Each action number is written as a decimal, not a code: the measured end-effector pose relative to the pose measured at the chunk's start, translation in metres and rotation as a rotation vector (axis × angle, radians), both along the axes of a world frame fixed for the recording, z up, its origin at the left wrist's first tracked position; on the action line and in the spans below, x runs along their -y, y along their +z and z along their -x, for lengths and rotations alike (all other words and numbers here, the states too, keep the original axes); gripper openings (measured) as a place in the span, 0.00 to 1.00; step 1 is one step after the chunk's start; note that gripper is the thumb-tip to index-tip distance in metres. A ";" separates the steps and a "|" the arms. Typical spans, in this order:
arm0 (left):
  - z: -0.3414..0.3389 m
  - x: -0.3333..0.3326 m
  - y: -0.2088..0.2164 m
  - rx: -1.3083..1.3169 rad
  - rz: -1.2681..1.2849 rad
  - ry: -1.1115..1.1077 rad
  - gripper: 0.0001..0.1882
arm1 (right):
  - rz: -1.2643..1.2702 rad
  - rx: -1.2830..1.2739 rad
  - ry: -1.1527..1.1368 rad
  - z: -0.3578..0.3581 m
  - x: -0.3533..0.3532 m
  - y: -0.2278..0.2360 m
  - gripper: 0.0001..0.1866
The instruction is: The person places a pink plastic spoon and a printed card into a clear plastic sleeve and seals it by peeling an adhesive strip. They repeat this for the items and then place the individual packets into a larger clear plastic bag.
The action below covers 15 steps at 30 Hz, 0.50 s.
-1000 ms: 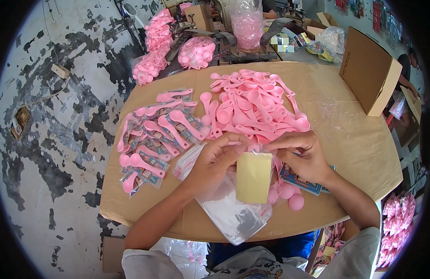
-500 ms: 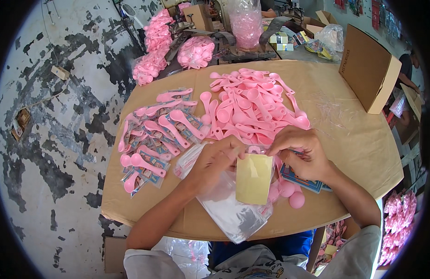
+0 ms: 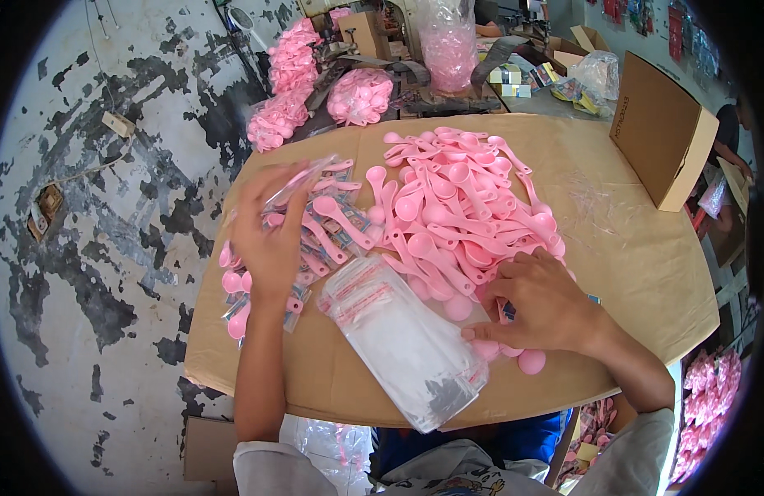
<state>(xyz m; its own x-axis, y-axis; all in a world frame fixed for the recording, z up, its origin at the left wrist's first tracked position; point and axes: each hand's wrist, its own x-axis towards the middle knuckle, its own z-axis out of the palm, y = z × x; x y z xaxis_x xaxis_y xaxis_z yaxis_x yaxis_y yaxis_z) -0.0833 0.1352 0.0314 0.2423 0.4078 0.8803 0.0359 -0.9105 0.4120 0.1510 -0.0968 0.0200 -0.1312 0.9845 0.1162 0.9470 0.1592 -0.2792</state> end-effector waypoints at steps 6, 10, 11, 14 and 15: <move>0.002 -0.003 0.001 -0.553 -0.176 0.162 0.15 | -0.061 -0.328 0.030 -0.002 -0.001 -0.002 0.08; -0.015 0.051 -0.003 -0.860 0.321 -0.184 0.17 | -0.239 -0.450 -0.062 -0.003 0.003 -0.005 0.08; -0.020 0.066 -0.010 -0.840 0.315 -0.374 0.17 | -0.246 -0.447 -0.071 -0.002 0.002 -0.006 0.08; -0.043 0.122 -0.037 -0.413 0.573 -0.800 0.20 | -0.508 -0.270 0.030 0.006 0.000 -0.005 0.10; -0.044 0.122 -0.039 -0.416 0.573 -0.802 0.20 | -0.549 -0.230 0.092 0.010 -0.001 -0.006 0.10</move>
